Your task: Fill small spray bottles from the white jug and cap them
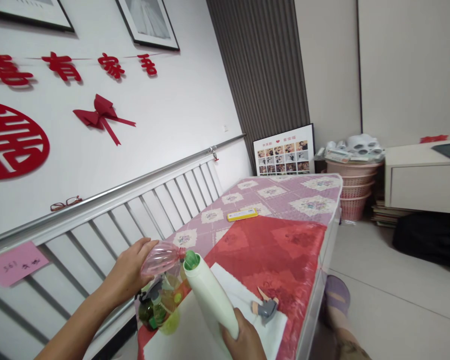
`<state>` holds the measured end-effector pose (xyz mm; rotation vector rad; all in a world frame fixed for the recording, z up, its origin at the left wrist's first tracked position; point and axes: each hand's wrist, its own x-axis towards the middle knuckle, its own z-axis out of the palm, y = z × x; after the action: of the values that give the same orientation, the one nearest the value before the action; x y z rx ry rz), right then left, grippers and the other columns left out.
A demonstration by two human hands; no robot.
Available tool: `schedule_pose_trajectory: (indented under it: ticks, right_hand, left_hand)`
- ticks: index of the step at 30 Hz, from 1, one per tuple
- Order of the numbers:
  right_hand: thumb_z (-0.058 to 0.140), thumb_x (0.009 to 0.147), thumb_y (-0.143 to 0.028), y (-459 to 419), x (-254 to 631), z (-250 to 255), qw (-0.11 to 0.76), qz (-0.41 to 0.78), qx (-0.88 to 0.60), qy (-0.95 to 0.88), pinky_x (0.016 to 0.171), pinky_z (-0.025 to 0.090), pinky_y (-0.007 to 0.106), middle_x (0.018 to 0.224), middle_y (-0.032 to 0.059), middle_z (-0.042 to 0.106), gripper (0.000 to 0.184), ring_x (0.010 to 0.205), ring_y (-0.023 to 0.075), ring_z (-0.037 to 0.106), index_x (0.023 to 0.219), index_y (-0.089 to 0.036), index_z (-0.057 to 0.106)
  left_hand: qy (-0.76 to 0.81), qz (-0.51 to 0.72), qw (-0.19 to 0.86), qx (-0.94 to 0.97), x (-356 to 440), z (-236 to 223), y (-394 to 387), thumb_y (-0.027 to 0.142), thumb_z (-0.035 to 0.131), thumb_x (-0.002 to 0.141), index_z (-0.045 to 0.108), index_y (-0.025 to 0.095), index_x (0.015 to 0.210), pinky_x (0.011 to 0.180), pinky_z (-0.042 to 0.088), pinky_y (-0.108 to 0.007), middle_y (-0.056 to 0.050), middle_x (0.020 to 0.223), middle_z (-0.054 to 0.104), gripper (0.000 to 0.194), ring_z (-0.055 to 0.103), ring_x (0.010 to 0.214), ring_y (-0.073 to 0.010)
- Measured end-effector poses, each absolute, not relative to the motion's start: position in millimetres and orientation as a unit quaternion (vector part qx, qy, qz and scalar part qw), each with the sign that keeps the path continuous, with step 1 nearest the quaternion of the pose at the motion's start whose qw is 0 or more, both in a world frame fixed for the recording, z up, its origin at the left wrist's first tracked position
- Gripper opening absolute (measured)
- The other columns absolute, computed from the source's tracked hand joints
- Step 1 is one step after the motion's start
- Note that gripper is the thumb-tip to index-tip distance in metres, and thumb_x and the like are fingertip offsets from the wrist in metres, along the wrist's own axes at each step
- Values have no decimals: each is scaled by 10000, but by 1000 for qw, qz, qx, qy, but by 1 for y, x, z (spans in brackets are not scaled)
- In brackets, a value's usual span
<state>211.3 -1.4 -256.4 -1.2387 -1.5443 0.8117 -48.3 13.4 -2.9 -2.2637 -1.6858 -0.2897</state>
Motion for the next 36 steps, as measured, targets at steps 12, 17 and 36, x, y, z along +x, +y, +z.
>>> schedule_pose_trajectory:
  ticks: [12,17,36]
  right_hand:
    - [486,792,-383,-1,210,-260,472,331,-515,-635,669,543,298,746,53,743,238,706,236,713,841,-210,641]
    - [507,767,-363,-1,211,-257,482,337,-509,-628,660,545,291,730,40,748,214,695,233,713,829,-215,648]
    - [528,786,-371,-3,211,-258,488,332,-505,-629,657,550,279,744,40,757,218,712,233,726,843,-212,664]
  left_hand:
    - [-603,-86,153,-778,-47,-3,12,121,641,700,386,293,1379,1017,399,-439,-100,1426,448,746,487,1269,-284]
    - [-604,-88,154,-777,-47,-2,12,110,641,693,393,300,1378,1022,389,-426,-96,1418,455,753,492,1261,-277]
    - [-614,-76,158,-770,-42,2,10,130,638,711,407,307,1374,1025,392,-437,-92,1423,451,724,490,1264,-285]
